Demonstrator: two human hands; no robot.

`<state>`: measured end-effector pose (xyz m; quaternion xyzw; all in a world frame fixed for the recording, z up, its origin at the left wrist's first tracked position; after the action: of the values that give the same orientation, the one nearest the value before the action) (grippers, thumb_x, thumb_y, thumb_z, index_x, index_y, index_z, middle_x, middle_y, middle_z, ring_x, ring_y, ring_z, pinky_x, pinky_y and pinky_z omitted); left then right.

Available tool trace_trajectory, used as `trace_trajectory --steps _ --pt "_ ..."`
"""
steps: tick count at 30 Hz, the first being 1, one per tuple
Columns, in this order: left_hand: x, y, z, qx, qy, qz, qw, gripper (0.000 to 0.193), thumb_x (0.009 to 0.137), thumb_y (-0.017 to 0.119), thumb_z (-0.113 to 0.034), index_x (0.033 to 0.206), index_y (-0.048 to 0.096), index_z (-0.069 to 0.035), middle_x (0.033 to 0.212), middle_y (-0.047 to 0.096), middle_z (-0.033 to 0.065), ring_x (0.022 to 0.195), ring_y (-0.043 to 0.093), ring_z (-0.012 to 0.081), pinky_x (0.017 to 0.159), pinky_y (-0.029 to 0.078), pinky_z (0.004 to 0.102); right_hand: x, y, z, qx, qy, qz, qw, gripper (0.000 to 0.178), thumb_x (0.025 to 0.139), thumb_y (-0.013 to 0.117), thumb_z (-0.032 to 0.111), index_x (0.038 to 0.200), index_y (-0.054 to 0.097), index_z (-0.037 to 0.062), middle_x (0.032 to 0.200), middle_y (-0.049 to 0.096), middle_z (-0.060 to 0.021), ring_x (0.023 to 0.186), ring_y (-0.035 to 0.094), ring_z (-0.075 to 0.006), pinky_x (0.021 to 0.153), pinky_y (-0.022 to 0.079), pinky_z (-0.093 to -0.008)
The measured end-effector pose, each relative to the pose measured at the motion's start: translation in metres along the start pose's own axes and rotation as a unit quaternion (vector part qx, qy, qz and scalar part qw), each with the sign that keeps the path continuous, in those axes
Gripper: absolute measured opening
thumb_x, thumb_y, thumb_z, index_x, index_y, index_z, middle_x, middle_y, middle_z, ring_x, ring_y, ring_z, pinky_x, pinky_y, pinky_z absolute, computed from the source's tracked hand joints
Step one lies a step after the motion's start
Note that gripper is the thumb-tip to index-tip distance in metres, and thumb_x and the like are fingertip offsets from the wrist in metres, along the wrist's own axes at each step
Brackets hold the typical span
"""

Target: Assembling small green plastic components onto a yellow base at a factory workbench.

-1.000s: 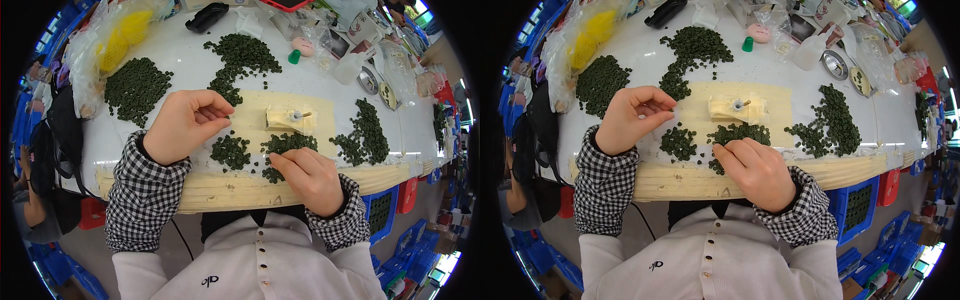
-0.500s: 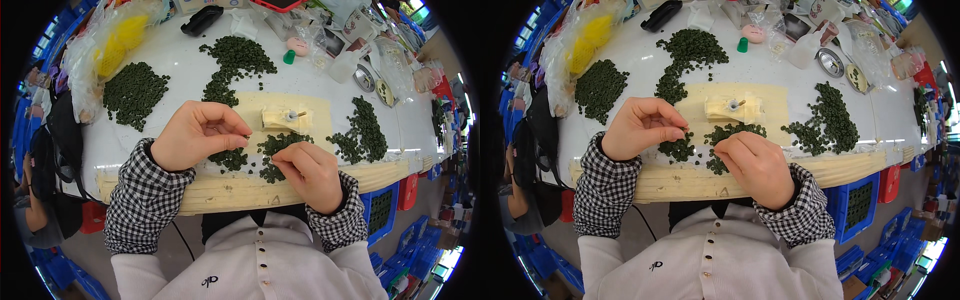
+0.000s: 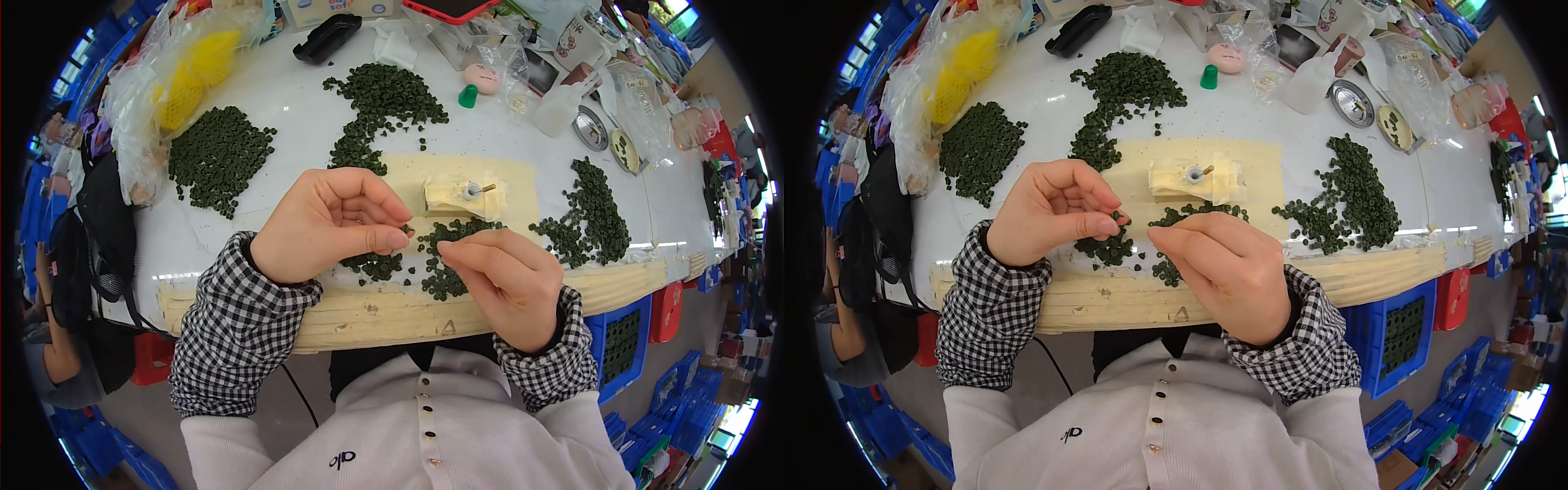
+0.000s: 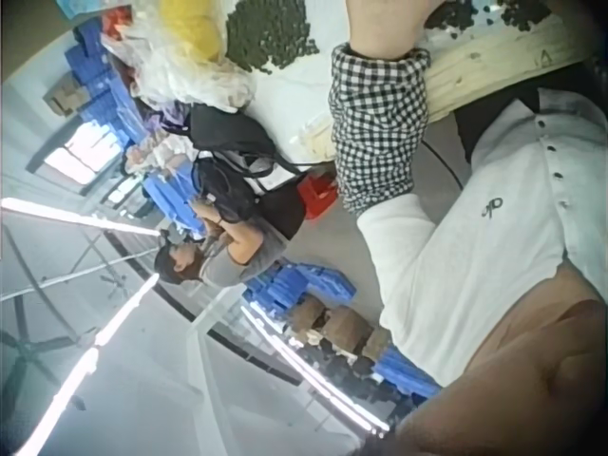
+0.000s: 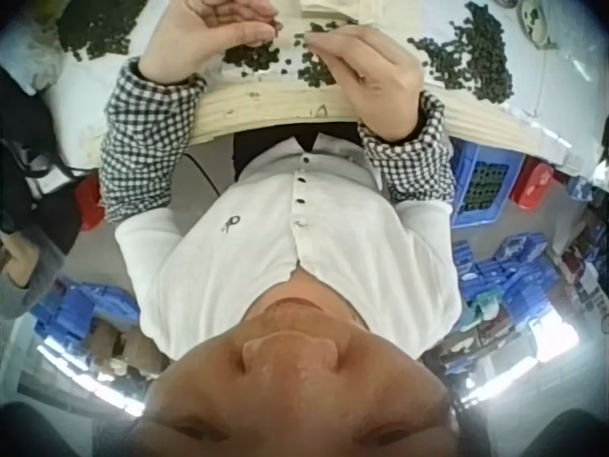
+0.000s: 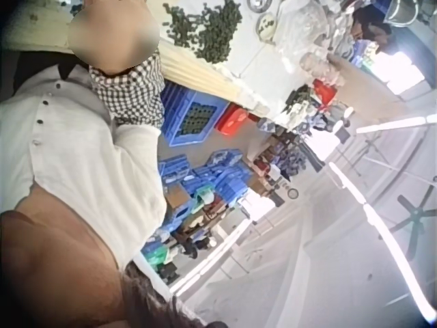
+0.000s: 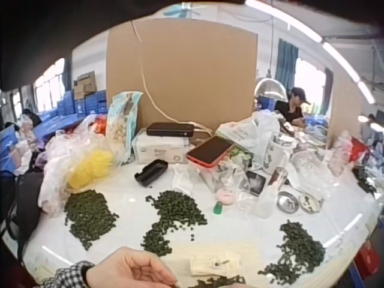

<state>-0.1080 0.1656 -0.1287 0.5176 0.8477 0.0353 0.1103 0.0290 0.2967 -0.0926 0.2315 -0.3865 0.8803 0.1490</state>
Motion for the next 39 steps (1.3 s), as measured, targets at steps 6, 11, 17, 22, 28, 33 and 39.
trace_trajectory --steps 6,11,17,22,28,33,39 --pt "-0.005 0.007 0.002 -0.076 0.003 0.047 0.996 0.014 0.085 0.074 0.001 0.097 0.068 0.003 0.090 0.072 0.0102 0.079 0.069 0.0122 0.074 0.056 0.0236 0.016 0.004 0.015 0.022 -0.019 -0.029 0.999 0.019 0.075 0.076 -0.003 0.093 0.070 0.0007 0.083 0.066 -0.0090 0.070 0.066 -0.0209 0.060 0.054 -0.0295" --pt "-0.004 0.009 0.005 -0.070 0.008 0.042 0.997 0.012 0.084 0.074 0.002 0.095 0.070 0.004 0.088 0.073 0.0112 0.077 0.069 0.0125 0.073 0.056 0.0243 0.014 0.009 0.010 0.031 -0.002 -0.021 0.999 0.017 0.077 0.075 -0.003 0.092 0.068 0.0007 0.082 0.063 -0.0092 0.069 0.065 -0.0215 0.060 0.052 -0.0307" --pt "-0.006 0.011 0.005 -0.102 0.009 0.071 0.992 0.009 0.083 0.072 0.007 0.090 0.069 0.003 0.086 0.072 0.0137 0.076 0.069 0.0157 0.070 0.057 0.0266 0.016 0.009 0.006 0.139 0.027 0.015 0.990 0.014 0.080 0.073 -0.004 0.092 0.066 0.0005 0.082 0.062 -0.0102 0.069 0.064 -0.0233 0.060 0.051 -0.0310" --pt "-0.004 -0.007 -0.006 0.108 0.047 -0.053 0.992 0.007 0.084 0.071 0.004 0.091 0.070 0.003 0.085 0.072 0.0111 0.075 0.068 0.0142 0.069 0.056 0.0255 0.014 0.008 0.002 0.057 0.034 -0.010 0.998 0.014 0.080 0.073 -0.003 0.091 0.065 0.0004 0.081 0.062 -0.0104 0.070 0.064 -0.0247 0.062 0.052 -0.0323" --pt "-0.004 -0.032 -0.017 0.466 0.138 -0.176 0.856 0.014 0.080 0.071 0.003 0.094 0.069 0.002 0.083 0.070 0.0090 0.070 0.065 0.0126 0.066 0.053 0.0239 0.010 0.020 0.003 -0.046 -0.042 0.009 0.998 0.018 0.075 0.071 -0.002 0.091 0.064 0.0006 0.082 0.059 -0.0100 0.074 0.063 -0.0265 0.063 0.053 -0.0338" --pt "-0.008 -0.028 -0.024 0.514 0.176 -0.207 0.813 0.015 0.082 0.071 0.002 0.096 0.070 0.003 0.082 0.070 0.0086 0.068 0.062 0.0110 0.066 0.052 0.0231 0.011 0.020 0.005 -0.068 -0.055 0.004 0.996 0.020 0.074 0.070 -0.002 0.092 0.063 0.0001 0.084 0.059 -0.0097 0.075 0.063 -0.0257 0.064 0.054 -0.0333" --pt "-0.005 0.008 0.005 0.008 -0.024 0.008 1.000 0.016 0.089 0.070 -0.003 0.102 0.070 0.006 0.087 0.072 0.0095 0.075 0.066 0.0095 0.070 0.055 0.0222 0.010 0.018 0.009 -0.071 -0.090 -0.019 0.993 0.023 0.074 0.068 -0.004 0.097 0.065 -0.0003 0.085 0.059 -0.0090 0.074 0.063 -0.0241 0.062 0.054 -0.0322"
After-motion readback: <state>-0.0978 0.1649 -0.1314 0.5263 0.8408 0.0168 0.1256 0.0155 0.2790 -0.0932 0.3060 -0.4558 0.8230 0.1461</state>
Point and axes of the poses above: each hand's wrist, its own x-axis towards the middle knuckle, its own y-axis out of the palm, z = x × y, the point moved 6 cm from there along x, towards the middle knuckle
